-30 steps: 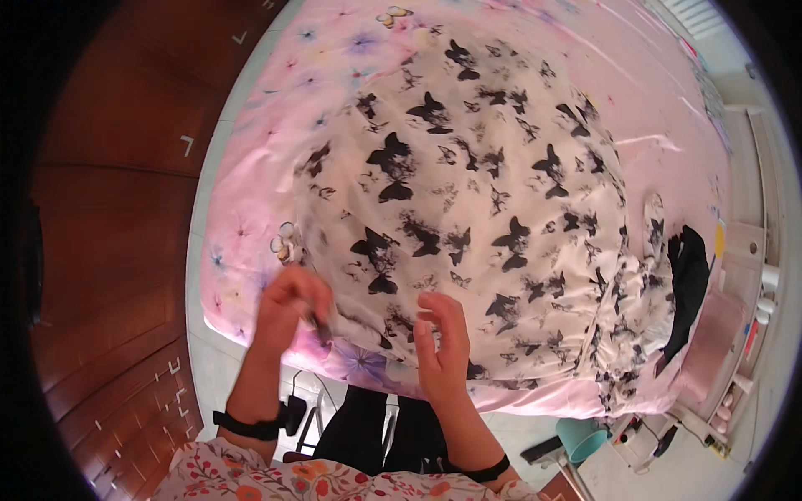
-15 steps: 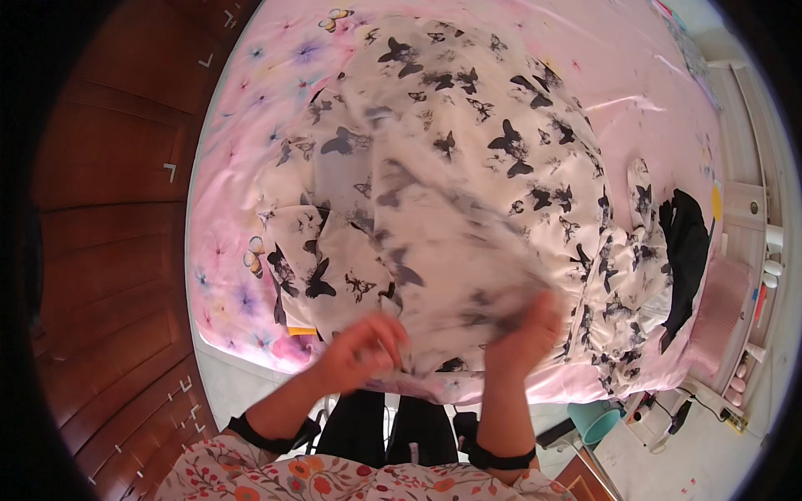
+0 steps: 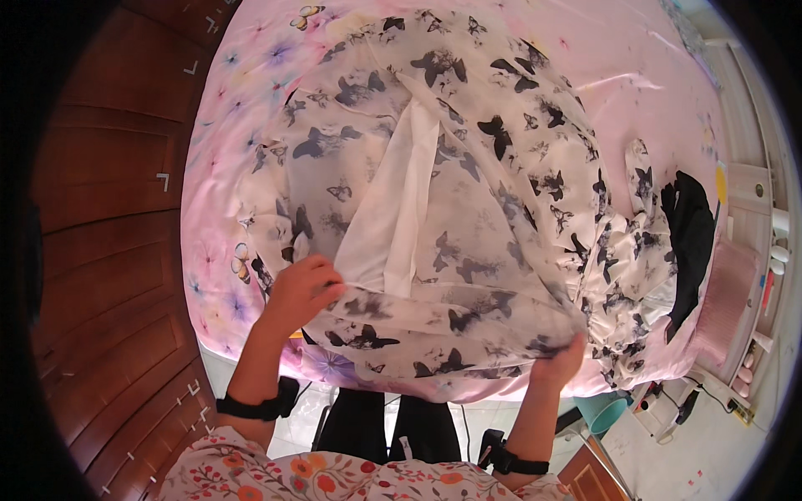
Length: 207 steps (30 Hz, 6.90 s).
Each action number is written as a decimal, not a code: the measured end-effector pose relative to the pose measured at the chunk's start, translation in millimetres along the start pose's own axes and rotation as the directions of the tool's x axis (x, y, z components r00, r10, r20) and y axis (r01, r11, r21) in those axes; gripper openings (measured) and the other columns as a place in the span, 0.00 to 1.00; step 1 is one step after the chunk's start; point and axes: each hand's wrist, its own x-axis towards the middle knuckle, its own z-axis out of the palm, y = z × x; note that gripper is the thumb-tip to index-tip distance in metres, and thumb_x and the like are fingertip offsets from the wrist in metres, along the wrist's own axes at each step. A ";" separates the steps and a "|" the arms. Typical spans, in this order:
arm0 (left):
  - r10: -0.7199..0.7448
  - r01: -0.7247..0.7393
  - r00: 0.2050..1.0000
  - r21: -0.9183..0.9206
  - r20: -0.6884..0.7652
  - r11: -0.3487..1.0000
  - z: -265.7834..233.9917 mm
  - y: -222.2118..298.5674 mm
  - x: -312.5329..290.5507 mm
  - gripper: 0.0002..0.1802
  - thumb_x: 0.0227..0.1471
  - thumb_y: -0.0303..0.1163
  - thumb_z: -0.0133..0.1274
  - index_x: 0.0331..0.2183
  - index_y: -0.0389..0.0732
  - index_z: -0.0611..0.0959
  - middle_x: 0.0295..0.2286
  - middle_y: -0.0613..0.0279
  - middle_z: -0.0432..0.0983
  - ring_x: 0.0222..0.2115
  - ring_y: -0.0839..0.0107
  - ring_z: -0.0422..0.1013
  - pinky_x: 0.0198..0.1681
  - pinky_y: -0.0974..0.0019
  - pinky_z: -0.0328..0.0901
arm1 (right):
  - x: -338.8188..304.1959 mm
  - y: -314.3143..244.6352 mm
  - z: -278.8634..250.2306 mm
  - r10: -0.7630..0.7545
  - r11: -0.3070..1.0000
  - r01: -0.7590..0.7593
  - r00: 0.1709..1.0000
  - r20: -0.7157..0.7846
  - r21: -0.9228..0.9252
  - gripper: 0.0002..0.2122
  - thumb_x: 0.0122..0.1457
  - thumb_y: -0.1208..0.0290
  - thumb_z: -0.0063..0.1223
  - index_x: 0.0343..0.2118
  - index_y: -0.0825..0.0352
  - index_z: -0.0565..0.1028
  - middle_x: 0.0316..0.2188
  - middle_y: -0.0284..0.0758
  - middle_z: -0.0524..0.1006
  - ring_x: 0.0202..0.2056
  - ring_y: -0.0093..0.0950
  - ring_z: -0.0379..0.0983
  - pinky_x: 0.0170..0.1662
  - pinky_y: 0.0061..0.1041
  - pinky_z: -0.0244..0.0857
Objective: The person folds a pair of black pants and a white patterned garment by hand on a bed, placing them into separate stacks.
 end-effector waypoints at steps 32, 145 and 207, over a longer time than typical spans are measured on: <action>-0.643 0.484 0.699 -0.869 0.314 0.102 51.1 -2.8 -4.9 0.14 0.56 0.35 0.49 0.40 0.35 0.77 0.32 0.63 0.77 0.30 0.78 0.72 0.33 0.72 0.68 | -143.9 78.1 107.3 -0.014 0.679 0.689 0.355 0.935 -0.252 0.16 0.46 0.81 0.54 0.41 0.67 0.71 0.32 0.36 0.75 0.32 0.30 0.72 0.34 0.28 0.66; -0.702 0.620 0.303 -0.426 -0.645 0.659 10.0 -121.5 -101.6 0.10 0.54 0.29 0.43 0.36 0.32 0.71 0.29 0.44 0.72 0.30 0.52 0.68 0.35 0.56 0.62 | 0.8 69.4 102.1 -0.126 -0.078 0.556 0.818 0.561 -0.828 0.12 0.55 0.69 0.51 0.41 0.65 0.74 0.30 0.39 0.77 0.31 0.35 0.73 0.36 0.31 0.65; -0.533 0.705 0.528 0.010 0.661 0.709 -13.6 -168.6 -331.2 0.28 0.43 0.53 0.53 0.23 0.32 0.82 0.25 0.41 0.76 0.30 0.47 0.72 0.34 0.54 0.66 | -330.4 261.5 346.1 0.107 0.832 0.540 0.076 0.991 -0.131 0.08 0.52 0.85 0.47 0.34 0.69 0.74 0.36 0.33 0.74 0.33 0.21 0.69 0.37 0.18 0.62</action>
